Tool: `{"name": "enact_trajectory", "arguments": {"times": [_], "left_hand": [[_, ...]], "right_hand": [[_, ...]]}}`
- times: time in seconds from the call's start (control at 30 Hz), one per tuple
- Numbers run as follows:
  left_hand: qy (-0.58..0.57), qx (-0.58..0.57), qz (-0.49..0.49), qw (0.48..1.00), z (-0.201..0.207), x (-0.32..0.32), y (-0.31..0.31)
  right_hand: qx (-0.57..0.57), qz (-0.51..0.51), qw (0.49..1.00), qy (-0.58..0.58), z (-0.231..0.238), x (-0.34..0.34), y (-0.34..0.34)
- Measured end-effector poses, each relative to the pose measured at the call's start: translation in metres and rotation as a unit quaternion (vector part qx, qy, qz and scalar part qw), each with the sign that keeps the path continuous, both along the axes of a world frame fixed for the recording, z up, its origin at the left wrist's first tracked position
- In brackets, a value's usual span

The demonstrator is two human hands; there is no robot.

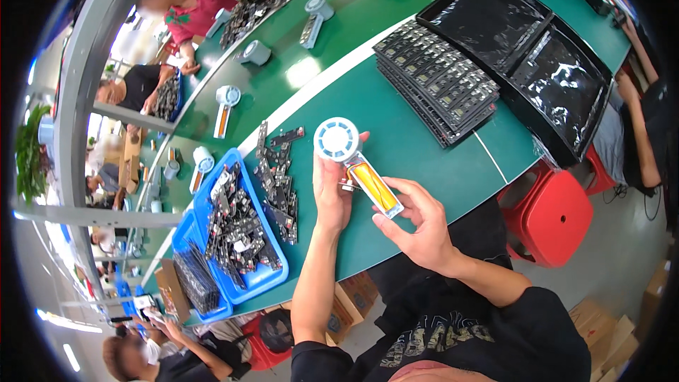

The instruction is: The person applies adhesive tape to small electronic circuit boards at a workstation. They pick up a board, apply a strip of tape, and use pliers to trim the excess. The process is repeated for multiple boards, which are then placed into a black tray.

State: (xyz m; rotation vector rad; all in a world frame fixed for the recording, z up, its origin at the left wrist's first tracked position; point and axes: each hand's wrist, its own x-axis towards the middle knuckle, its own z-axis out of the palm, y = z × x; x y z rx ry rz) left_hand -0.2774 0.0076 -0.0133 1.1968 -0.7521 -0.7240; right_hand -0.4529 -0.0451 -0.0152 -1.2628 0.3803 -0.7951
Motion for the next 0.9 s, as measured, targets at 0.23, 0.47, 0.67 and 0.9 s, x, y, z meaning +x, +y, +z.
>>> {"name": "enact_trajectory", "arguments": {"times": [0.23,0.47,0.67,0.9], "left_hand": [[-0.020,-0.002,0.005,1.000,-0.004,0.000,0.001],[0.003,0.086,-0.018,0.996,0.016,0.007,0.011],[-0.030,0.160,0.015,0.986,0.033,0.014,0.022],[-0.033,0.094,-0.021,0.995,0.006,0.014,0.021]], "right_hand": [[0.188,0.160,0.969,0.012,0.007,-0.001,-0.018],[0.169,0.062,0.984,0.018,0.007,0.011,-0.014],[0.152,-0.009,0.988,-0.003,0.001,0.035,-0.003],[0.090,-0.010,0.996,-0.015,-0.002,0.056,0.014]]}}
